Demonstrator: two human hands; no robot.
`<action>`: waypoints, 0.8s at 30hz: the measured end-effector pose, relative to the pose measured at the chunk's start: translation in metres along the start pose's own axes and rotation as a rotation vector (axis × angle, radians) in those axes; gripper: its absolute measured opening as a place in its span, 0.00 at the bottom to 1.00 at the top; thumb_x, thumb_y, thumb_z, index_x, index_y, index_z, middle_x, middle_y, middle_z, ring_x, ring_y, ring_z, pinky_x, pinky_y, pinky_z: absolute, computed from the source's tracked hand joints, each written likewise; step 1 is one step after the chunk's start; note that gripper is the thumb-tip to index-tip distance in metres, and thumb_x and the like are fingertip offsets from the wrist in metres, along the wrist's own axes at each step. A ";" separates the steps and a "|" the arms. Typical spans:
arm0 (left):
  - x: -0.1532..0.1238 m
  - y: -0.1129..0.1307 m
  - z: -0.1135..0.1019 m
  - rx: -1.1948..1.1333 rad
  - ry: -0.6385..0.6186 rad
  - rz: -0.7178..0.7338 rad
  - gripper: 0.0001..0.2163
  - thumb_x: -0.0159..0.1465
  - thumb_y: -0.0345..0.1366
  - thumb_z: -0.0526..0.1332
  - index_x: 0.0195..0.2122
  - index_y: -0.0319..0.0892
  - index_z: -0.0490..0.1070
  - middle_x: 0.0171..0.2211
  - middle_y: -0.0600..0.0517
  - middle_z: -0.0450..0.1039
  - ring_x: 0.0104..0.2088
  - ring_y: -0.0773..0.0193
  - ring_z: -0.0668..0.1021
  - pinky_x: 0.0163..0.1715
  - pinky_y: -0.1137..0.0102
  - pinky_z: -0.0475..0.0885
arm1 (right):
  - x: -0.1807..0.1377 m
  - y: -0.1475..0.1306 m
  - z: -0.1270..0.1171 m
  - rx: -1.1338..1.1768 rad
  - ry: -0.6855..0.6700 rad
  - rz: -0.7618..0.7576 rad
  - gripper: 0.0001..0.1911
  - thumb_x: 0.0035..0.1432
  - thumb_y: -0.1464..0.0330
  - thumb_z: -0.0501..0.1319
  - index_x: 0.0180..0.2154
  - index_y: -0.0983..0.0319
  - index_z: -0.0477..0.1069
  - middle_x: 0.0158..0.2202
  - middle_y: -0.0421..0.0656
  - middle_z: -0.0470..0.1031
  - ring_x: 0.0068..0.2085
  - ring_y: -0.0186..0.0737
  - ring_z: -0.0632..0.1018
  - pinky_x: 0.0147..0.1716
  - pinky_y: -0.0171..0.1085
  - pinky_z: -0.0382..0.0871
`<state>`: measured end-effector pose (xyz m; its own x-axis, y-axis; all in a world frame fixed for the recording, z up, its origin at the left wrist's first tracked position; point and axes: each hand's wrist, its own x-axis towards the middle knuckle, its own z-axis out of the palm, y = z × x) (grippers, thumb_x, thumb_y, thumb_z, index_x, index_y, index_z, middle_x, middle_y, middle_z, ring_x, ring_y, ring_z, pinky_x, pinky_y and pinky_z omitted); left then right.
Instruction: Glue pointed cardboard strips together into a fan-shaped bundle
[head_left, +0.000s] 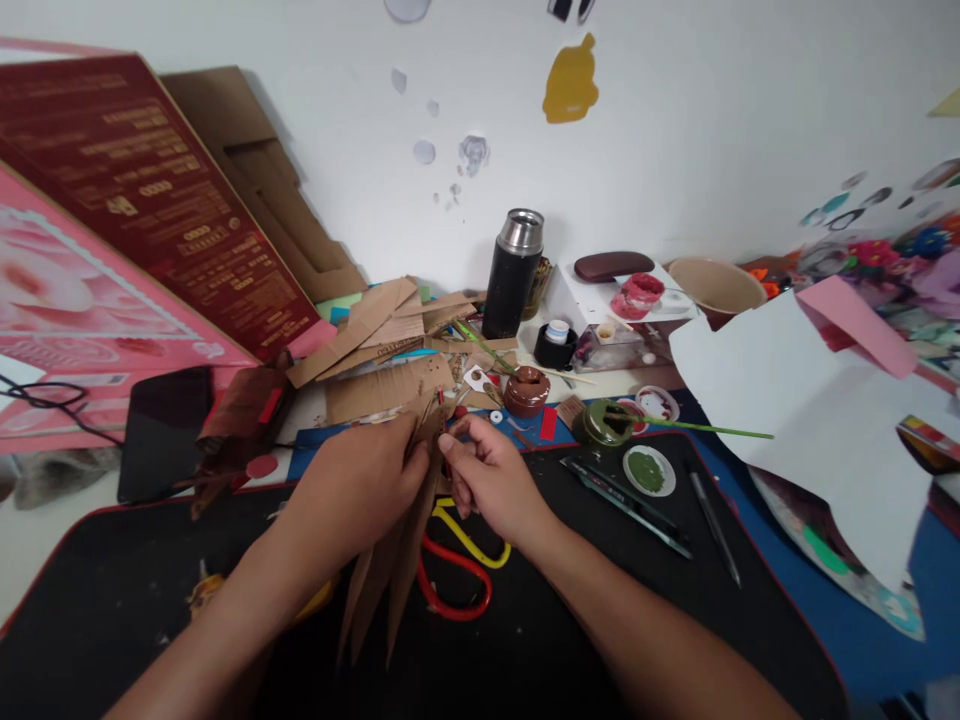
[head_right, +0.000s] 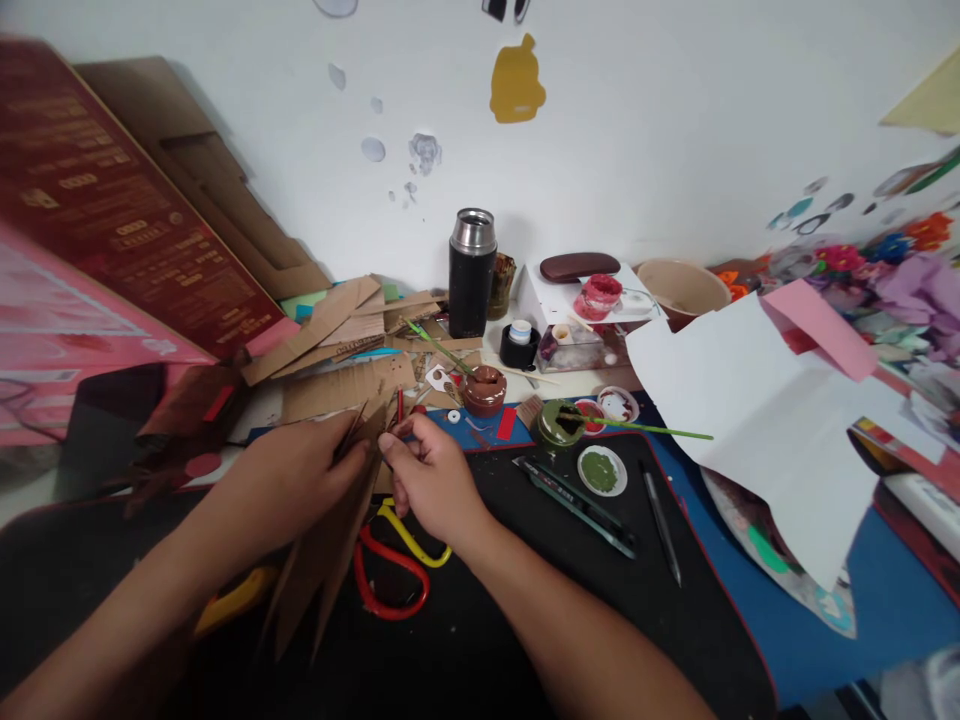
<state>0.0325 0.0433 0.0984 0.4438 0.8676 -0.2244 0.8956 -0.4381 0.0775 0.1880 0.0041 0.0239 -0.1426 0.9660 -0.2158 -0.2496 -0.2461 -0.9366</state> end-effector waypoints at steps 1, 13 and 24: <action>0.000 0.000 0.000 0.000 -0.006 0.000 0.12 0.75 0.38 0.50 0.42 0.42 0.72 0.36 0.43 0.84 0.37 0.48 0.85 0.31 0.63 0.65 | 0.000 0.000 0.000 -0.004 0.004 0.005 0.19 0.66 0.50 0.65 0.37 0.56 0.63 0.13 0.26 0.64 0.13 0.31 0.65 0.16 0.30 0.56; 0.002 0.002 -0.001 -0.015 -0.013 -0.017 0.12 0.75 0.38 0.51 0.44 0.42 0.73 0.37 0.42 0.84 0.37 0.47 0.85 0.31 0.62 0.65 | 0.001 -0.001 -0.001 -0.001 0.013 -0.009 0.19 0.65 0.49 0.65 0.37 0.56 0.63 0.13 0.26 0.64 0.13 0.31 0.64 0.14 0.29 0.55; 0.000 -0.001 -0.001 -0.061 0.054 0.014 0.12 0.74 0.38 0.51 0.39 0.43 0.72 0.33 0.44 0.82 0.33 0.52 0.83 0.30 0.62 0.61 | -0.002 -0.004 0.000 -0.002 0.005 -0.048 0.18 0.66 0.51 0.63 0.37 0.56 0.62 0.14 0.26 0.64 0.13 0.30 0.64 0.15 0.29 0.57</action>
<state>0.0319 0.0438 0.0990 0.4561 0.8736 -0.1700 0.8887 -0.4368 0.1394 0.1895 0.0036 0.0279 -0.1254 0.9772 -0.1716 -0.2543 -0.1989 -0.9464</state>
